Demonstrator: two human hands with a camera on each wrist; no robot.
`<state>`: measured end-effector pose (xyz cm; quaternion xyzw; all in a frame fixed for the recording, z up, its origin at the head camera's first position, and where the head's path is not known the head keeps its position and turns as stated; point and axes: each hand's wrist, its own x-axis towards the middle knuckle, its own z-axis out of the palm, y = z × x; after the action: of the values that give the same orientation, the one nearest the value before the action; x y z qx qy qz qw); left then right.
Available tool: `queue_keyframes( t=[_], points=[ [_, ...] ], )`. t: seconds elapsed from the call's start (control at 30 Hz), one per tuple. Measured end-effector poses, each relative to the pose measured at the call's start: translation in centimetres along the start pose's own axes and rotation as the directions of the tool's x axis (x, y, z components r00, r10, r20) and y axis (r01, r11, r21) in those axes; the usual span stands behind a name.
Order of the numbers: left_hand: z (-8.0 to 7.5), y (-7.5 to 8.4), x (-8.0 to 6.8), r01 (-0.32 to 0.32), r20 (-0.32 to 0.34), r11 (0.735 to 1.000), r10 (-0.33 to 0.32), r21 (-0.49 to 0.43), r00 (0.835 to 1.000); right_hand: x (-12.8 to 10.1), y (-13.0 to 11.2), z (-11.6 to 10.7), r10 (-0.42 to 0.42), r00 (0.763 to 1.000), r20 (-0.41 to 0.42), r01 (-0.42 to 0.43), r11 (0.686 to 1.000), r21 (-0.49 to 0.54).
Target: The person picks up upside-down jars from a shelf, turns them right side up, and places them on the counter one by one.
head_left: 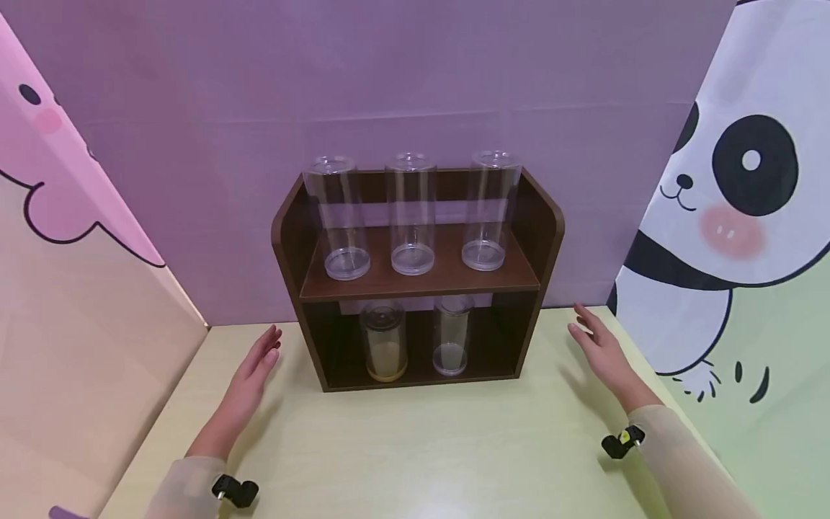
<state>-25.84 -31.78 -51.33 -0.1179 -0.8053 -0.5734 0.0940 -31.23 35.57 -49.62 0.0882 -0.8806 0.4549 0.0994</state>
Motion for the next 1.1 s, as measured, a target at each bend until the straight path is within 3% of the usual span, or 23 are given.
queue_keyframes(
  t=[0.13,0.27,0.63,0.9,1.1],
  points=[
    [0.3,-0.4,-0.3,-0.034,0.017,0.993,0.036,-0.110,0.999,-0.1,-0.5,0.2,0.022,1.000,0.015,-0.023,0.996,0.088],
    [0.4,-0.6,-0.5,-0.054,0.034,0.984,0.061,-0.171,0.998,-0.1,-0.8,0.5,-0.007,1.000,0.008,0.005,0.989,0.146],
    [0.5,-0.4,-0.6,-0.051,0.057,0.985,0.062,-0.167,0.996,0.1,-1.6,1.2,-0.051,0.999,-0.007,0.051,0.984,0.171],
    [1.0,-0.6,-0.5,-0.112,-0.032,0.973,0.108,-0.200,0.994,-0.3,-3.6,2.8,-0.075,0.997,-0.026,0.078,0.980,0.181],
    [1.3,-0.6,-0.7,-0.088,-0.038,0.983,0.083,-0.163,0.996,-1.0,-5.5,4.5,-0.091,0.993,-0.079,0.108,0.960,0.258]
  ],
)
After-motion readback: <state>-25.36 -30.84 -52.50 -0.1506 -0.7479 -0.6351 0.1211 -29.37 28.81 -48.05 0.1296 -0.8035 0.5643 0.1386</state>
